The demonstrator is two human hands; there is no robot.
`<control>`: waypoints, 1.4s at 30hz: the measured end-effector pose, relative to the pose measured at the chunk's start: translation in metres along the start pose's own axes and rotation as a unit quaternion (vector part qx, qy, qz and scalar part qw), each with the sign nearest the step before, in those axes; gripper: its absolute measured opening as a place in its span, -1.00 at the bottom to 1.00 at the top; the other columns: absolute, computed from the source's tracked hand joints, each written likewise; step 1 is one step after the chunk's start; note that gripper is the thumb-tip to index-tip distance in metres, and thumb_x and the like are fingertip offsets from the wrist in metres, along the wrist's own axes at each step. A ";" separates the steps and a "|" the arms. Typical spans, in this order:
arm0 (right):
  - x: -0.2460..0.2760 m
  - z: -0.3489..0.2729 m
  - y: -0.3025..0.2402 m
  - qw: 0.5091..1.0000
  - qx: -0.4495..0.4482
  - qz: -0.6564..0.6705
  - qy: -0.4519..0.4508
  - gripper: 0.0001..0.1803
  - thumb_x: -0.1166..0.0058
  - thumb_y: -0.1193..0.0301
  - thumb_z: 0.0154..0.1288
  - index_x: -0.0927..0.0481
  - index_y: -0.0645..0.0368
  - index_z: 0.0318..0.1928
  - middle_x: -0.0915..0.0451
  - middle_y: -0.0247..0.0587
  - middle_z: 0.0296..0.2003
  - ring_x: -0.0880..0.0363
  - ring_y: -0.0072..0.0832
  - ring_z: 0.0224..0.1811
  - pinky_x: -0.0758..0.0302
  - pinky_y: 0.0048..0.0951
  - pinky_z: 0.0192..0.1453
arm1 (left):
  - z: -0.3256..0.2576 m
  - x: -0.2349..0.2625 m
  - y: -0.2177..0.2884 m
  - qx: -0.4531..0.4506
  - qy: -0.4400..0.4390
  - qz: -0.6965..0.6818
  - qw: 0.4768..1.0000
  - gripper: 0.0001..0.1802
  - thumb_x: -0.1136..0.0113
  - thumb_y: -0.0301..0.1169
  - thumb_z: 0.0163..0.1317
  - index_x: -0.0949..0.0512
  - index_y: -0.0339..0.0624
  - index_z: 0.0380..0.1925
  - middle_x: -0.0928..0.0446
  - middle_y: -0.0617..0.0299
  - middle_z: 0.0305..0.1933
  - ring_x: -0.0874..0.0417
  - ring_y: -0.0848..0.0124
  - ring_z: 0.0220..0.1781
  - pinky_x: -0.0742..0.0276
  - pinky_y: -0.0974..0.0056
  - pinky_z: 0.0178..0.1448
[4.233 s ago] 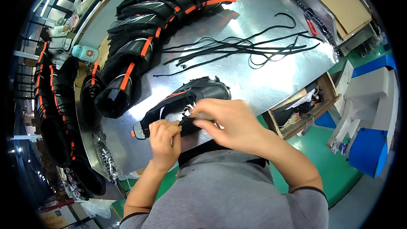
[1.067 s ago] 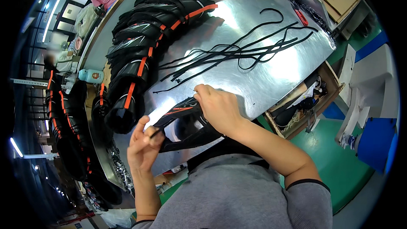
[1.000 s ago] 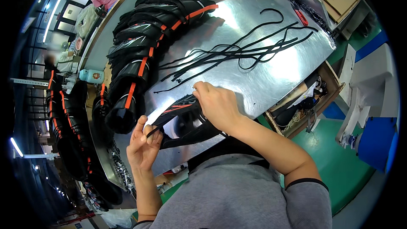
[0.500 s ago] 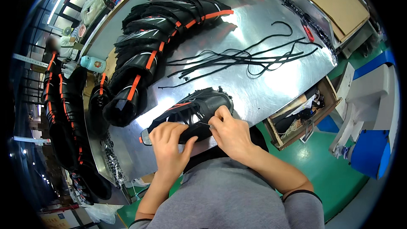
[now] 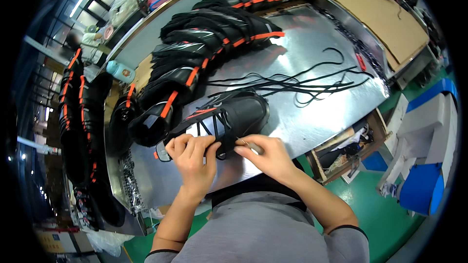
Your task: The person laces black and orange shoes on a metal workbench. They thread laces through eyelets, pull them tight, and place finished shoes into a pile. The person repeats this process for multiple shoes.
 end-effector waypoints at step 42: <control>-0.011 -0.006 0.015 0.999 -0.041 -0.035 -0.010 -0.73 -0.08 0.37 0.50 -0.40 0.29 0.02 -0.69 -0.08 -0.38 -0.73 -0.16 -0.33 -0.58 -0.26 -0.23 | -0.022 -0.070 -0.034 0.111 -0.176 -0.057 0.977 -0.74 -0.53 -0.31 -0.07 -0.64 -0.16 -0.48 -0.54 0.24 -0.48 -0.62 0.20 -0.36 -0.46 0.15 -0.23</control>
Point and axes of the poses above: each hand's wrist, its own z-axis towards the middle knuckle, its own x-axis out of the back of the hand, y = z × x, the point moved 10 cm from there along z, towards the middle knuckle
